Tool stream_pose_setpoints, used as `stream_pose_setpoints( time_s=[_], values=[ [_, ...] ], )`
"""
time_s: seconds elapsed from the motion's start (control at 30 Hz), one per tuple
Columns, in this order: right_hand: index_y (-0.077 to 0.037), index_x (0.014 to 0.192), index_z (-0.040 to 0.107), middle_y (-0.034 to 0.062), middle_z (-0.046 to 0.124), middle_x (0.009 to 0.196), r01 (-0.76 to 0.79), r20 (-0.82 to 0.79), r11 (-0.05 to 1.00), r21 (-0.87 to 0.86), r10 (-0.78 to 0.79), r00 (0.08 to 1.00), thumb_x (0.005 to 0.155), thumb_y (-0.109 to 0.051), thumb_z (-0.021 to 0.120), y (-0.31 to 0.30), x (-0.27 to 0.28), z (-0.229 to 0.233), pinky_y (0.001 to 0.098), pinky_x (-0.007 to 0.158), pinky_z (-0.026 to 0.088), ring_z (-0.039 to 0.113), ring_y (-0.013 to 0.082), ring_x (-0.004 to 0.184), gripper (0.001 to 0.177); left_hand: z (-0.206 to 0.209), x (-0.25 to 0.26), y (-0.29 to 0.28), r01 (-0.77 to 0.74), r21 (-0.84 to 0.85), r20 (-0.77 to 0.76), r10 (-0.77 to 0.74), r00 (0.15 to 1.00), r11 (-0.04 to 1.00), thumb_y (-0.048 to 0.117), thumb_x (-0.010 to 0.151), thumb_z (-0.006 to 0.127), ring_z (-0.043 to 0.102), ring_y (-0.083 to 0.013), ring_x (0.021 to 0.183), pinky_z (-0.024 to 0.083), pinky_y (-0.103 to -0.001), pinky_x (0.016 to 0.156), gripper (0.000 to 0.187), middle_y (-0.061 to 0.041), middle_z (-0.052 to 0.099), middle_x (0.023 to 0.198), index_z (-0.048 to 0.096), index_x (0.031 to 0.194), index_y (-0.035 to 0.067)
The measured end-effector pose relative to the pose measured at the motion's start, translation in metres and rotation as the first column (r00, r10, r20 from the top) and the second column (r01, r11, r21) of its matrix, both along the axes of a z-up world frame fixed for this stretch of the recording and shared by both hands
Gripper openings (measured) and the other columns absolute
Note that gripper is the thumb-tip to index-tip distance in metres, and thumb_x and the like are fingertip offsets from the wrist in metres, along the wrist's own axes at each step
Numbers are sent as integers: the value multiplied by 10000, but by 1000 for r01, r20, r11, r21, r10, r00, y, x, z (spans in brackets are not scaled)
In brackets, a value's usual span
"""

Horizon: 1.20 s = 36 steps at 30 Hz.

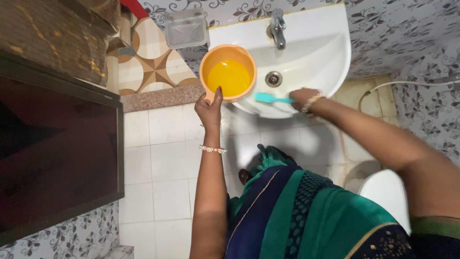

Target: The person cleans a white bathroom sink using a blue scrub brush and a yellow liquid from an orange bowl. They repeatedly pour the liquid into the sink and scrub the basin and faucet area.

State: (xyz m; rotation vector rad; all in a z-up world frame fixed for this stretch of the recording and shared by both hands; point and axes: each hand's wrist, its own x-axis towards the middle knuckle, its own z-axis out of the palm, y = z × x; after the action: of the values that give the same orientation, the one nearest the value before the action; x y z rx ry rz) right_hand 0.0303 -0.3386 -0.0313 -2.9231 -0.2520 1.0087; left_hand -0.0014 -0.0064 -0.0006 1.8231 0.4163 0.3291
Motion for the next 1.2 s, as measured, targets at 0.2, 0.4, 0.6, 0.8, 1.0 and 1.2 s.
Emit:
stream_pose_setpoints(
  time_s=[0.2,0.4,0.6,0.8,1.0,1.2],
  values=[
    [-199,1232,709,177,754,1105,-8,36,966,259,-1,999,879,-326,676,-29,4,-2,469,958,545,713,381,1031,376,8,-1,-3,86,-178,206,-49,977,980,219,893,818,580,-31,603,448,-221,545,327,-29,714,707,727,955,-90],
    [-215,1338,611,163,731,1079,20,260,973,229,-81,962,963,-316,632,56,38,-49,522,833,562,707,383,985,389,9,-2,-3,70,-154,160,-46,986,986,223,900,814,549,-35,591,431,-220,544,325,-37,699,689,738,985,-81],
    [-165,1262,640,127,750,1036,-133,334,970,-205,197,922,886,-164,643,-26,60,-36,482,774,583,744,331,965,376,2,-3,-3,11,-46,14,-10,1000,999,217,932,863,358,-99,554,269,-290,513,367,-101,488,612,733,907,-125],
    [-113,1200,670,155,760,1081,-23,267,940,-341,120,956,783,-189,750,-112,57,6,452,797,605,752,331,1011,431,2,-1,-4,147,-191,345,-74,936,971,244,946,819,610,-4,672,472,-237,583,332,34,724,787,733,997,-72],
    [-124,1138,704,207,741,1042,157,185,986,60,-165,969,982,-191,518,-10,53,-35,529,845,565,721,411,979,252,7,-1,-4,23,-96,80,-15,997,995,254,893,846,350,-35,485,244,-275,446,371,15,472,533,707,841,-86],
    [-123,1156,658,205,745,985,65,70,987,146,-76,995,981,-301,580,63,2,-11,513,842,567,727,396,943,262,7,-1,-2,60,-142,171,-36,985,988,282,890,825,465,-2,505,349,-239,460,361,34,621,581,730,928,-65]
  ],
)
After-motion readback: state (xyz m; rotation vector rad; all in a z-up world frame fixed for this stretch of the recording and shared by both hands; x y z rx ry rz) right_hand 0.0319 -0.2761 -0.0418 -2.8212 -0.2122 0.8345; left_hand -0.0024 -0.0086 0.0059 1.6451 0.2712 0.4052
